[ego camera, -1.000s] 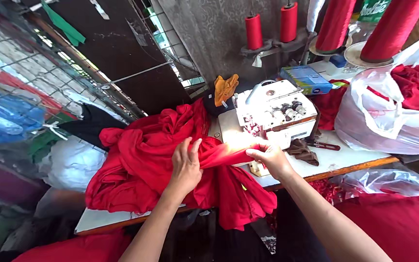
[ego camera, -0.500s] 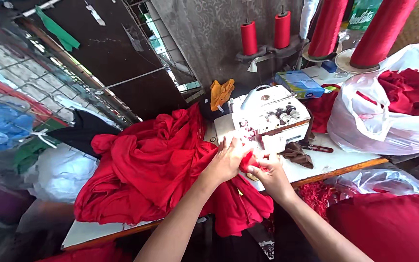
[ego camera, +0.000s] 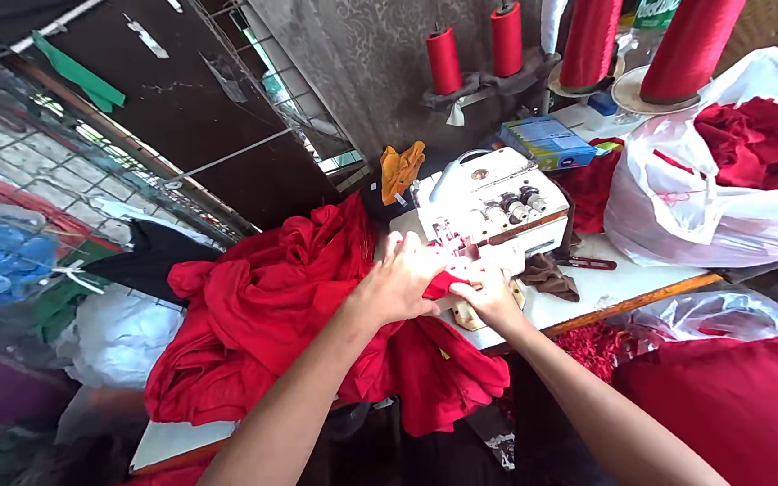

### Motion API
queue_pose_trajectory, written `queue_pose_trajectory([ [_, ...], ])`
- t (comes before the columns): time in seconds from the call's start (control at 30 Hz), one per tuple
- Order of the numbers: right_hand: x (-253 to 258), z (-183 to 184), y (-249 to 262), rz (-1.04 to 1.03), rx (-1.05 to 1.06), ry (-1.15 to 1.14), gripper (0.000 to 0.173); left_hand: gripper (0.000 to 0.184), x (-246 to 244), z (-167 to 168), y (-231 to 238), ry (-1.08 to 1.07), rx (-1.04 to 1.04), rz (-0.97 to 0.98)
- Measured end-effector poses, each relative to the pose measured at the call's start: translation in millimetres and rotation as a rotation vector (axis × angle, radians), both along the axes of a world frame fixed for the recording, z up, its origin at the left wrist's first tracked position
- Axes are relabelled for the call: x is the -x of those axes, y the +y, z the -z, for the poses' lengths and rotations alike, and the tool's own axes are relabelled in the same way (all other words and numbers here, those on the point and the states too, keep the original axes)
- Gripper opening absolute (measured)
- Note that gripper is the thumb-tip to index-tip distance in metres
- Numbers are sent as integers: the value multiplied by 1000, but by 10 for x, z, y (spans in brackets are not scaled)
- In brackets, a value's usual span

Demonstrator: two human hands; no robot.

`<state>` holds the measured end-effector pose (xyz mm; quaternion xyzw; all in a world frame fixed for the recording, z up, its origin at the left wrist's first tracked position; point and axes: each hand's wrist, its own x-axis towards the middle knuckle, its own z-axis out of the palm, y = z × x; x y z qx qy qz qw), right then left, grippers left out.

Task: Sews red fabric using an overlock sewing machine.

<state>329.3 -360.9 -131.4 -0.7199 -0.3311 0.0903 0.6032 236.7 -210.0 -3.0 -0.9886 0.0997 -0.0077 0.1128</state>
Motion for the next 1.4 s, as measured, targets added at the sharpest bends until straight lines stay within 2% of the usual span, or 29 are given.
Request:
queue_pose_trajectory([
  [0.07,-81,-125,50,2,110,-31,31,47,51,-160,-166,-73,37,-32],
  [0.13,-146,-228,21,-84,197,-20,29,31,86,-321,-400,6,116,-121],
  [0.2,-144,-283,-63,-210,125,-20,25,27,99,-292,-430,24,202,-164],
  [0.27,-51,-360,-143,-261,67,-48,22,25,71,-146,-289,-55,312,-105],
  [0.37,61,-246,-205,-226,7,-13,22,32,-48,117,-78,-77,348,-9],
  [0.5,53,94,-226,-166,-38,109,21,50,-205,63,10,172,191,-76],
  [0.6,-36,-22,-112,-79,34,-5,26,40,-217,33,211,41,180,1],
  [0.73,-112,-204,43,-3,133,-28,28,21,-166,-237,410,-80,121,-41],
  [0.8,-98,-258,79,27,157,-24,28,22,-116,-396,341,-82,148,-53],
  [0.93,-144,-445,64,-101,150,2,28,22,-40,-470,130,-88,335,-41],
  [1.0,-155,-634,26,-235,85,35,22,18,-1,-563,-86,-22,428,-52],
  [1.1,-118,-837,-47,-387,-74,171,20,26,-36,-535,-160,-31,481,23],
  [1.2,-81,-803,-84,-390,-161,309,11,23,-69,-506,-141,-44,468,64],
  [1.27,-60,-728,-114,-387,-184,364,8,27,-80,-512,-134,0,424,61],
  [1.4,-153,-652,-60,-291,-82,221,14,37,-150,-310,175,-66,398,107],
])
